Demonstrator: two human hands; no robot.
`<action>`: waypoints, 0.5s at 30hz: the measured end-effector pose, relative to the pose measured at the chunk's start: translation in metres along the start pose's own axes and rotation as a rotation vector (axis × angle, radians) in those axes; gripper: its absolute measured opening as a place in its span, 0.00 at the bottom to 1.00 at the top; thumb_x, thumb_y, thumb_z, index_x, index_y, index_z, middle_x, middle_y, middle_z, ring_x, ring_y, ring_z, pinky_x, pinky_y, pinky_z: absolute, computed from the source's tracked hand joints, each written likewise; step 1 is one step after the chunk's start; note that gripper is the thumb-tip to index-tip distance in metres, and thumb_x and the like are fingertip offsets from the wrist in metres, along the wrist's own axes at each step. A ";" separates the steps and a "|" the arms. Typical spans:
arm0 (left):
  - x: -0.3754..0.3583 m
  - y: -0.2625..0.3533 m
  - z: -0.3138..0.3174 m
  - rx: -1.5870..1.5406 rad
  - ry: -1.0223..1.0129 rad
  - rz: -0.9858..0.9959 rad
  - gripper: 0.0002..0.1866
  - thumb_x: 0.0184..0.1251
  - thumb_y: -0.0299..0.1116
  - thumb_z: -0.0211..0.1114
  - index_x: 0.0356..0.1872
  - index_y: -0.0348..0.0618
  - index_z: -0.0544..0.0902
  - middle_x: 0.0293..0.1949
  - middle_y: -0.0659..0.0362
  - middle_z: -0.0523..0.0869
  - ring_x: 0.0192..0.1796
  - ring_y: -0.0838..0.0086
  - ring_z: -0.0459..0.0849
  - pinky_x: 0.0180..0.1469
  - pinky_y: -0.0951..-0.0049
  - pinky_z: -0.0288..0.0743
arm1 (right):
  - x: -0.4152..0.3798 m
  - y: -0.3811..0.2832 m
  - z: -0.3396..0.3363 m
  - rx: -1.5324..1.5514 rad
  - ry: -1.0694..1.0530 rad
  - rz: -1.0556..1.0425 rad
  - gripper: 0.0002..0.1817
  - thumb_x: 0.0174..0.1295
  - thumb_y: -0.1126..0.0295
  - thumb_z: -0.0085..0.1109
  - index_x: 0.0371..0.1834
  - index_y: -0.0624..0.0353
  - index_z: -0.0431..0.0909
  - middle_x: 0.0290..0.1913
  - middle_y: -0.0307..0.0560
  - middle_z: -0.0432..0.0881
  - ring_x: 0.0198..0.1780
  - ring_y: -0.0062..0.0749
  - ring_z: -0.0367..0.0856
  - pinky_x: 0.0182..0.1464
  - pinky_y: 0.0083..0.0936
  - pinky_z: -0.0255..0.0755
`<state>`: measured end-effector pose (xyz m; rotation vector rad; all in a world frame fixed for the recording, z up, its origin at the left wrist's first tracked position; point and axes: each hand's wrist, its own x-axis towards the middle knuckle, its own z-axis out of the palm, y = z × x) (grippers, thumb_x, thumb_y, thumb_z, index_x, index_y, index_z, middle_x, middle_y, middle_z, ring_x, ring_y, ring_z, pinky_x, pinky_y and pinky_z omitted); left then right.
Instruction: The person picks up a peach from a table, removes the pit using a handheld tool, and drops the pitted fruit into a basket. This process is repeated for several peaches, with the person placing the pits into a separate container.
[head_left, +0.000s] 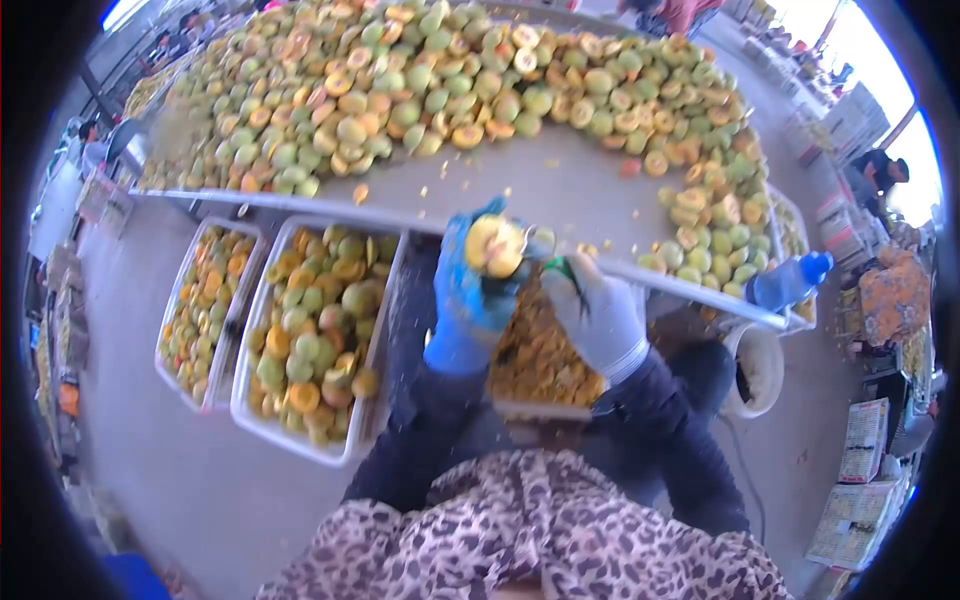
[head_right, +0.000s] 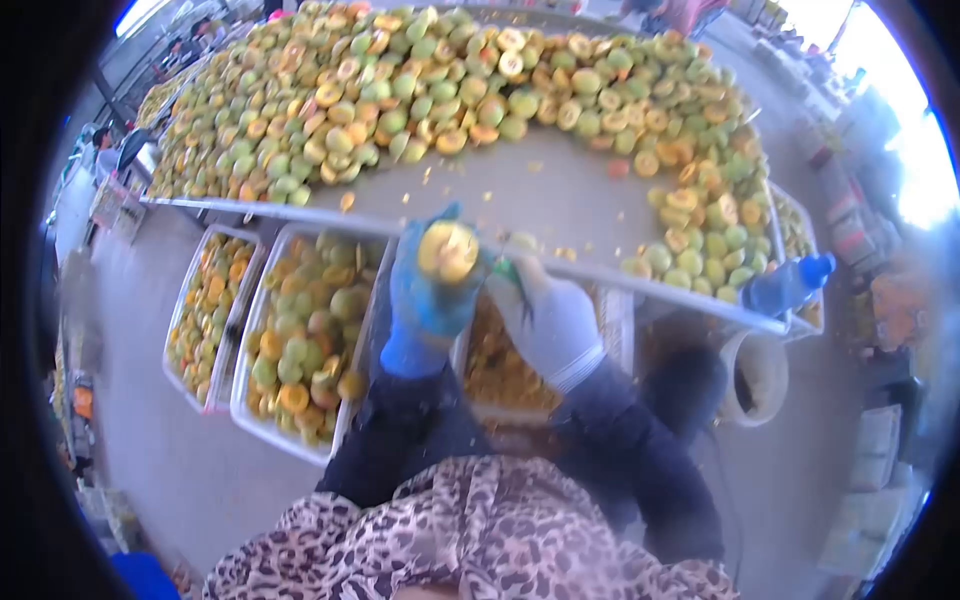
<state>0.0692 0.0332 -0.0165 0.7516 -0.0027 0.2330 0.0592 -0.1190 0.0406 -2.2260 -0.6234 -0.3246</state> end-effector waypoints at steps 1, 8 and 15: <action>-0.007 -0.004 0.007 0.317 -0.055 0.235 0.25 0.73 0.43 0.50 0.59 0.31 0.68 0.44 0.52 0.81 0.40 0.65 0.82 0.45 0.67 0.80 | -0.006 -0.004 -0.003 0.011 -0.067 0.005 0.14 0.66 0.59 0.54 0.35 0.61 0.72 0.23 0.58 0.78 0.26 0.55 0.79 0.27 0.45 0.70; -0.041 0.009 0.051 -0.223 0.084 -0.069 0.25 0.72 0.48 0.48 0.49 0.32 0.78 0.39 0.49 0.84 0.39 0.63 0.83 0.45 0.66 0.78 | -0.037 -0.023 -0.009 0.196 -0.112 0.065 0.16 0.69 0.61 0.49 0.32 0.64 0.73 0.22 0.63 0.76 0.28 0.58 0.79 0.28 0.42 0.70; -0.058 0.008 0.049 0.163 -0.070 0.123 0.24 0.72 0.48 0.49 0.48 0.34 0.77 0.38 0.50 0.85 0.38 0.63 0.85 0.46 0.65 0.80 | -0.055 -0.032 -0.016 0.373 -0.250 0.174 0.18 0.70 0.61 0.48 0.36 0.67 0.76 0.25 0.64 0.78 0.29 0.52 0.83 0.31 0.37 0.71</action>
